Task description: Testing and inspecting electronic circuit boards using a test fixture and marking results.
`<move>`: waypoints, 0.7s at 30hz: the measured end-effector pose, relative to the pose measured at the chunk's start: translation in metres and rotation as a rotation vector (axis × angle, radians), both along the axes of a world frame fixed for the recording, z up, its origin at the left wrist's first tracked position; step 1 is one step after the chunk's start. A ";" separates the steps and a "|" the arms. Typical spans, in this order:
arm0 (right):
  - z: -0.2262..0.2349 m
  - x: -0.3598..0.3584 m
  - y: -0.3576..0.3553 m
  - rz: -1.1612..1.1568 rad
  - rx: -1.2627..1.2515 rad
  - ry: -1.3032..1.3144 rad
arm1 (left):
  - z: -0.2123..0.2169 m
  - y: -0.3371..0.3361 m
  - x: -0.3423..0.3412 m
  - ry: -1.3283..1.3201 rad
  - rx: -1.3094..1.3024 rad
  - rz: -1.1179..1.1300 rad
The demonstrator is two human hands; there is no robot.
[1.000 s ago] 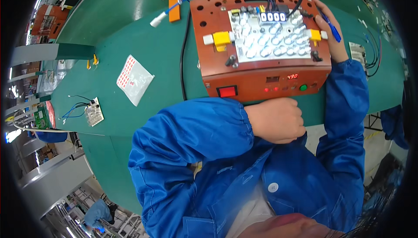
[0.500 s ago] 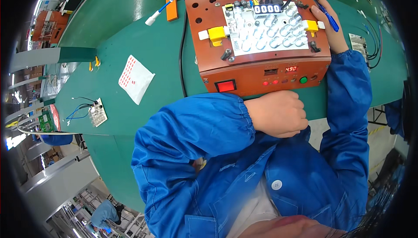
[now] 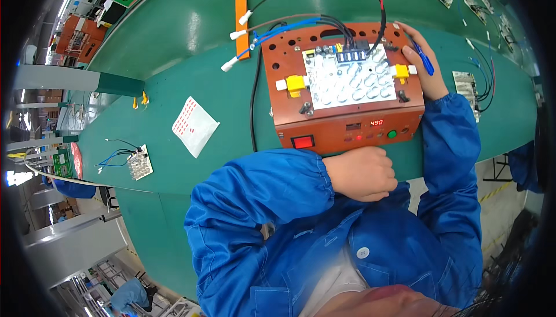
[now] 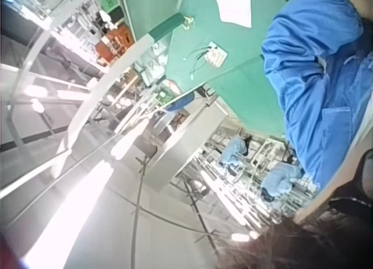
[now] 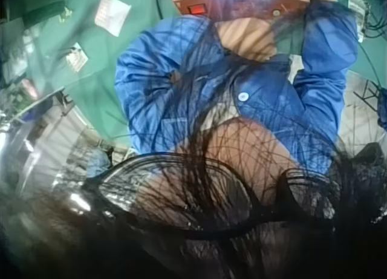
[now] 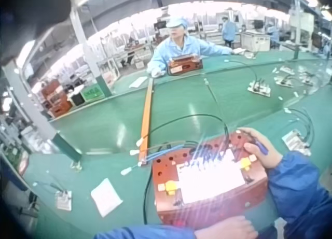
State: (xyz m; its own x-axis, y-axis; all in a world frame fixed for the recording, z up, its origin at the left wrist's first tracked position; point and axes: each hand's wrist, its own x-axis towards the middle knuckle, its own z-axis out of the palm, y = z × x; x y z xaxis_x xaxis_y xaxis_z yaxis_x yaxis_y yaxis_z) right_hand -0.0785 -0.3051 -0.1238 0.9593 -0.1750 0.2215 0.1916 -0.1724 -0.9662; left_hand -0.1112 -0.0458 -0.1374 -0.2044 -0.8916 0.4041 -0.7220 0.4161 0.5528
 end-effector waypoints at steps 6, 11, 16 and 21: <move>0.006 -0.004 0.003 0.010 0.051 0.066 | -0.002 -0.001 0.001 -0.003 -0.025 -0.018; 0.007 -0.001 0.001 0.001 0.018 0.077 | -0.001 0.000 0.003 0.004 0.001 -0.029; 0.007 -0.001 0.001 -0.003 -0.023 0.075 | -0.003 0.000 0.002 0.031 -0.005 -0.024; 0.007 -0.002 0.002 -0.002 0.014 0.080 | -0.004 0.000 0.001 0.019 -0.024 -0.016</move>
